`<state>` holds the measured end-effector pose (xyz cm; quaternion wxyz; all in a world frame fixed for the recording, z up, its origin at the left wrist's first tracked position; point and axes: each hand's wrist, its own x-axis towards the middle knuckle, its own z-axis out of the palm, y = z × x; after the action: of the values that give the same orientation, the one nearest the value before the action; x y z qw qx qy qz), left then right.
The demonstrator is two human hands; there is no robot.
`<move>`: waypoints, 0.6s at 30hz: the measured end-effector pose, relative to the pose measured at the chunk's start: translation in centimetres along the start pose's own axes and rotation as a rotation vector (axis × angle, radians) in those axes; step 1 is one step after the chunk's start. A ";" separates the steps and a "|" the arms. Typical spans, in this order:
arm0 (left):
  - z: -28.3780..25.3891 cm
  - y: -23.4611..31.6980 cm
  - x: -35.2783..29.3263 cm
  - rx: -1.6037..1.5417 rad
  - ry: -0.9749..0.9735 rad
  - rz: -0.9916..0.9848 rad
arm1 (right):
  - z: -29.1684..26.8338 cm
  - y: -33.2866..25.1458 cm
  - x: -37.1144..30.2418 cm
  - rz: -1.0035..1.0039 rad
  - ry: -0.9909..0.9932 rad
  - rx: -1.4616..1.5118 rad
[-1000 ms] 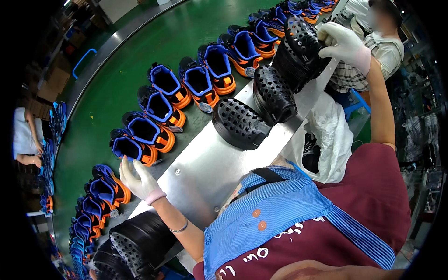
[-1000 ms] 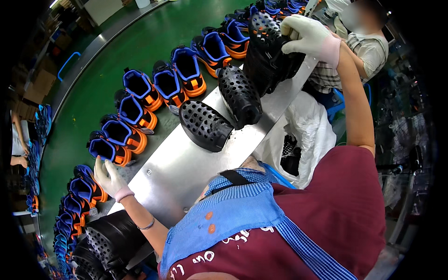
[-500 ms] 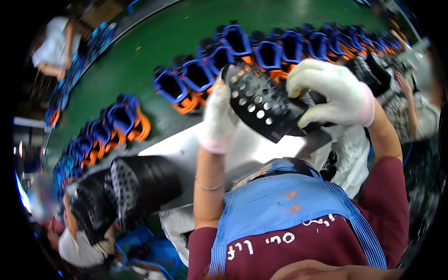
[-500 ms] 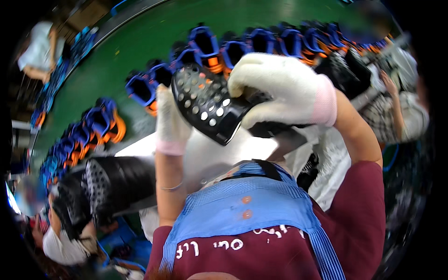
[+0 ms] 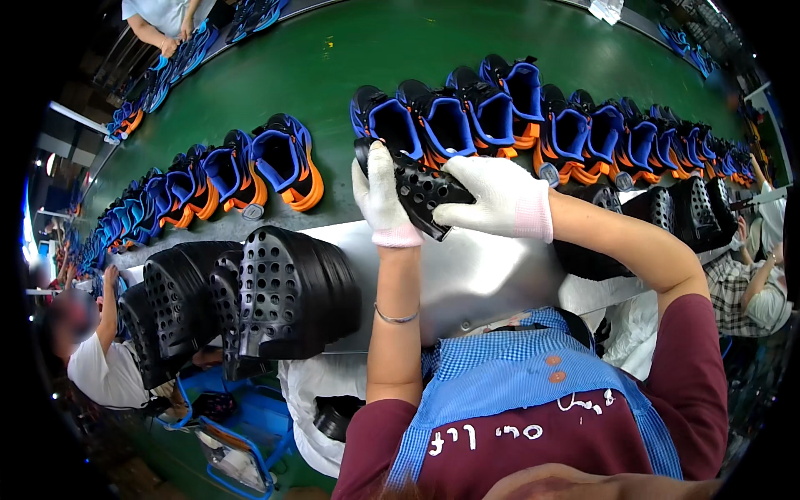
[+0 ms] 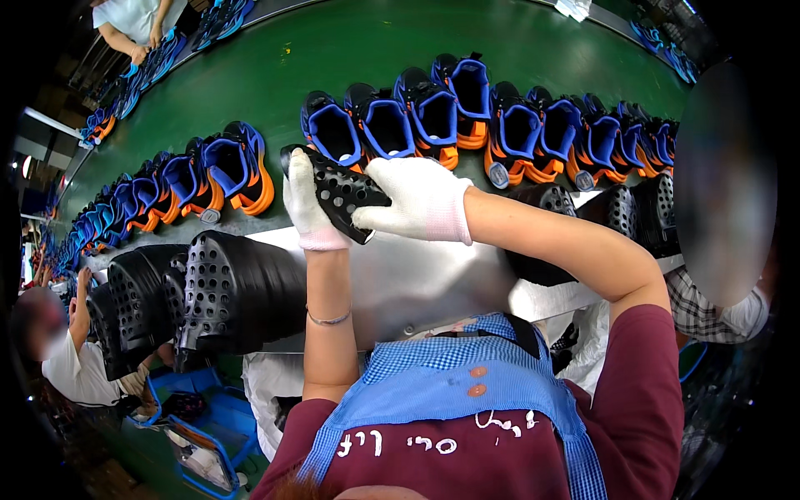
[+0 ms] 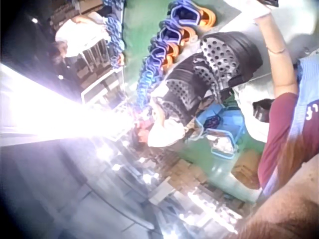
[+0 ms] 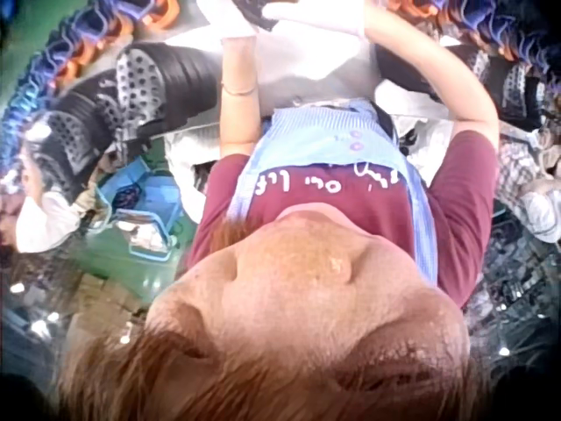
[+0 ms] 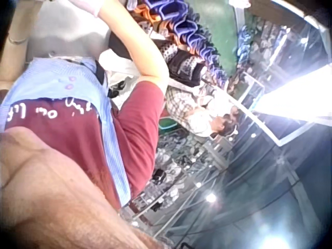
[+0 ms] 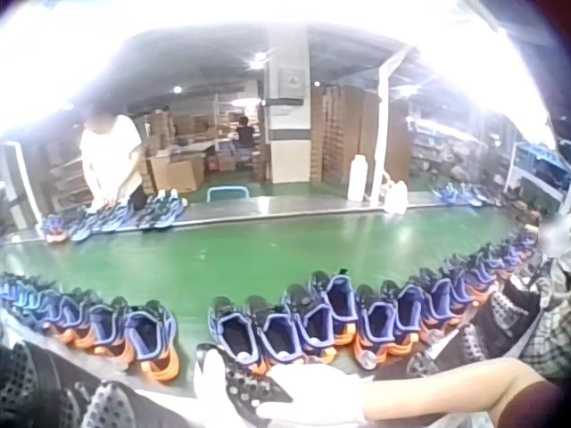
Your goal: The person, wearing white gloves, picks up black plastic shoe shells and fits them into blue and black sneakers on a production line. The person takes components from a white bag and a metal table, inserting the black shells into the heel areas of the sneakers as they move along the conveyor.
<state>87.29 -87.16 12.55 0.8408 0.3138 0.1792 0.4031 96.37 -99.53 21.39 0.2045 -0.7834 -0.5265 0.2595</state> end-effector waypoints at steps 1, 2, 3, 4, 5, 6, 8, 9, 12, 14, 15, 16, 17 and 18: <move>-0.3 0.1 0.5 0.044 0.032 0.003 | 0.2 0.2 0.7 0.004 0.009 -0.010; -1.1 -0.1 1.3 0.179 0.099 0.020 | 0.1 0.4 1.2 -0.010 0.034 -0.060; -1.4 -0.2 1.7 0.287 0.096 0.036 | 0.1 1.0 1.8 -0.045 0.072 -0.104; -1.6 -0.2 2.0 0.396 0.094 0.052 | 0.0 1.7 2.5 -0.082 0.110 -0.147; -2.2 0.1 1.9 0.600 0.083 0.055 | -0.2 2.2 3.0 -0.133 0.173 -0.190; -3.1 -0.3 2.0 0.745 0.067 0.168 | -0.8 2.1 3.7 -0.077 0.106 -0.246; -5.1 -1.5 2.3 1.034 0.029 0.396 | -2.4 1.9 5.2 -0.007 0.026 -0.333; -4.8 -1.2 2.2 1.141 -0.082 0.319 | -3.1 2.2 6.0 0.039 -0.011 -0.359; -4.9 -2.2 2.2 1.493 -0.231 0.445 | -4.4 1.7 9.1 0.070 -0.142 -0.518; -4.7 -2.7 2.5 1.526 -0.186 0.395 | -4.3 0.7 11.3 0.096 -0.215 -0.537; -4.6 -2.8 2.7 1.524 -0.175 0.417 | -3.6 0.6 12.7 0.075 -0.205 -0.584; -4.5 -2.8 2.9 1.520 -0.166 0.440 | -2.9 0.1 13.8 0.057 -0.193 -0.633; -4.4 -2.5 3.0 1.520 -0.166 0.433 | -2.2 -0.4 14.5 0.089 -0.191 -0.639; -4.2 -3.0 3.3 1.549 -0.187 0.424 | -1.3 0.1 15.4 0.116 -0.187 -0.653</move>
<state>88.67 -84.33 7.25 0.3018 0.8670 0.2734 0.2873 102.04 -85.28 19.41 -0.1210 -0.8090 -0.5528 0.1592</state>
